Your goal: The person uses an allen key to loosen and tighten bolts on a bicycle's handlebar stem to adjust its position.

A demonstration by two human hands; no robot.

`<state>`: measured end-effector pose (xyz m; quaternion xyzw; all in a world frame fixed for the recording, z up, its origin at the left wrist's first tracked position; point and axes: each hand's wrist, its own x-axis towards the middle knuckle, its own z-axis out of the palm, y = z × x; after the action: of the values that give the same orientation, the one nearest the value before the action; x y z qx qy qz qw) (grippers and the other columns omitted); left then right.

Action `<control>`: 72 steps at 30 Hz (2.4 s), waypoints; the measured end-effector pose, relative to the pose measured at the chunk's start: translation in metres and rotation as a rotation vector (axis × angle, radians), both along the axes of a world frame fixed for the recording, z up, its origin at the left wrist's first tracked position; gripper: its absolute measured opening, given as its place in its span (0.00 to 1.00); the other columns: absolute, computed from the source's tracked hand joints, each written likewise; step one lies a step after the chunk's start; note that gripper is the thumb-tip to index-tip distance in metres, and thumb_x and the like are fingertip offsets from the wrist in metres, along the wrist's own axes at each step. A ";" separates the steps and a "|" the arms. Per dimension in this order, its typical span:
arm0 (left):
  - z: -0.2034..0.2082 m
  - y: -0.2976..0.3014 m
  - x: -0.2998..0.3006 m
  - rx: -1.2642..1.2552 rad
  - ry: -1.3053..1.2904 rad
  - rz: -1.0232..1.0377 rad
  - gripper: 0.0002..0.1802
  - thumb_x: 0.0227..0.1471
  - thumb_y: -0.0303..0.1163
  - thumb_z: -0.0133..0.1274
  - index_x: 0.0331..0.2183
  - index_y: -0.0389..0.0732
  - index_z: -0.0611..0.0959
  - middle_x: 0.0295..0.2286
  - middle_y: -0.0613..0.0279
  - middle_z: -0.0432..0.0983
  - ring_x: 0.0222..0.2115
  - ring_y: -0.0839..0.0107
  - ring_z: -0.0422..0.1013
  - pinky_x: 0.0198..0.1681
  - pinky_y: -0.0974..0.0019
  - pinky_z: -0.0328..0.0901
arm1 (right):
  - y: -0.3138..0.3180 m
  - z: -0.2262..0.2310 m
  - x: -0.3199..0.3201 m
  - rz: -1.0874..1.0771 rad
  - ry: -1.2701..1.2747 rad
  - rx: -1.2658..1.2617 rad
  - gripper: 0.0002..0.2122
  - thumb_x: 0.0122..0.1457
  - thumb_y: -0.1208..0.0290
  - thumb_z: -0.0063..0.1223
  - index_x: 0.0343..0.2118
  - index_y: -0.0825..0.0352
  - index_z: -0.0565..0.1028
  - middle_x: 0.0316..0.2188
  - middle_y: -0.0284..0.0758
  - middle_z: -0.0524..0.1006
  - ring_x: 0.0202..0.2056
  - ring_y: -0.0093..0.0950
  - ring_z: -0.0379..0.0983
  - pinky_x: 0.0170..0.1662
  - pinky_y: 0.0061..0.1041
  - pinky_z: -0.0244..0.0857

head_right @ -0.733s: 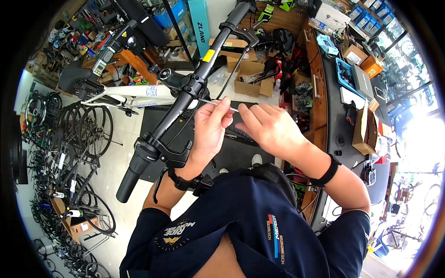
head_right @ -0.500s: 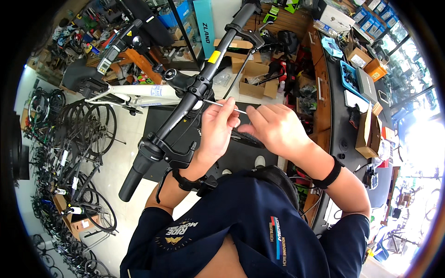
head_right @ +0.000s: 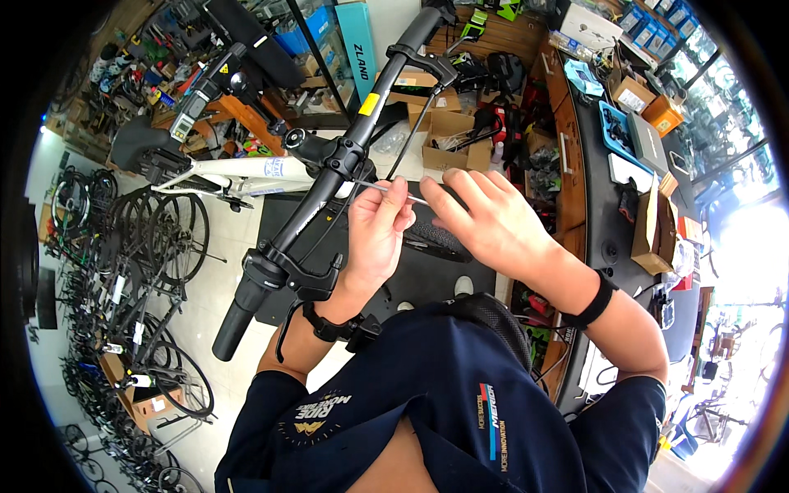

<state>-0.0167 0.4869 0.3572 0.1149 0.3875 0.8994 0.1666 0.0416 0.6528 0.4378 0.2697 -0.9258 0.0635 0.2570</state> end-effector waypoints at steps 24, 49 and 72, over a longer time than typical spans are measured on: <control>-0.002 -0.009 0.005 -0.103 0.081 -0.013 0.13 0.64 0.32 0.47 0.35 0.32 0.79 0.25 0.66 0.70 0.22 0.82 0.61 0.27 0.79 0.57 | -0.015 -0.007 -0.001 -0.244 -1.371 -1.336 0.21 0.65 0.54 0.47 0.26 0.71 0.75 0.17 0.32 0.70 0.19 0.26 0.66 0.26 0.22 0.62; 0.004 -0.008 0.004 -0.046 -0.018 -0.032 0.14 0.63 0.35 0.49 0.34 0.33 0.80 0.24 0.67 0.71 0.21 0.83 0.62 0.25 0.79 0.56 | -0.015 -0.003 -0.006 -0.151 -0.841 -0.779 0.17 0.66 0.59 0.47 0.28 0.71 0.74 0.16 0.35 0.72 0.17 0.29 0.66 0.26 0.26 0.63; 0.009 -0.007 0.002 -0.077 -0.066 -0.051 0.14 0.63 0.35 0.50 0.31 0.34 0.81 0.20 0.70 0.69 0.19 0.84 0.59 0.22 0.79 0.54 | 0.010 -0.007 -0.010 0.056 0.127 0.110 0.11 0.48 0.64 0.61 0.24 0.65 0.71 0.23 0.32 0.69 0.27 0.31 0.69 0.34 0.29 0.62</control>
<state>-0.0146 0.4797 0.3663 0.0884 0.4131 0.8825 0.2067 0.0319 0.6626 0.4312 0.3126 -0.9019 0.0028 0.2980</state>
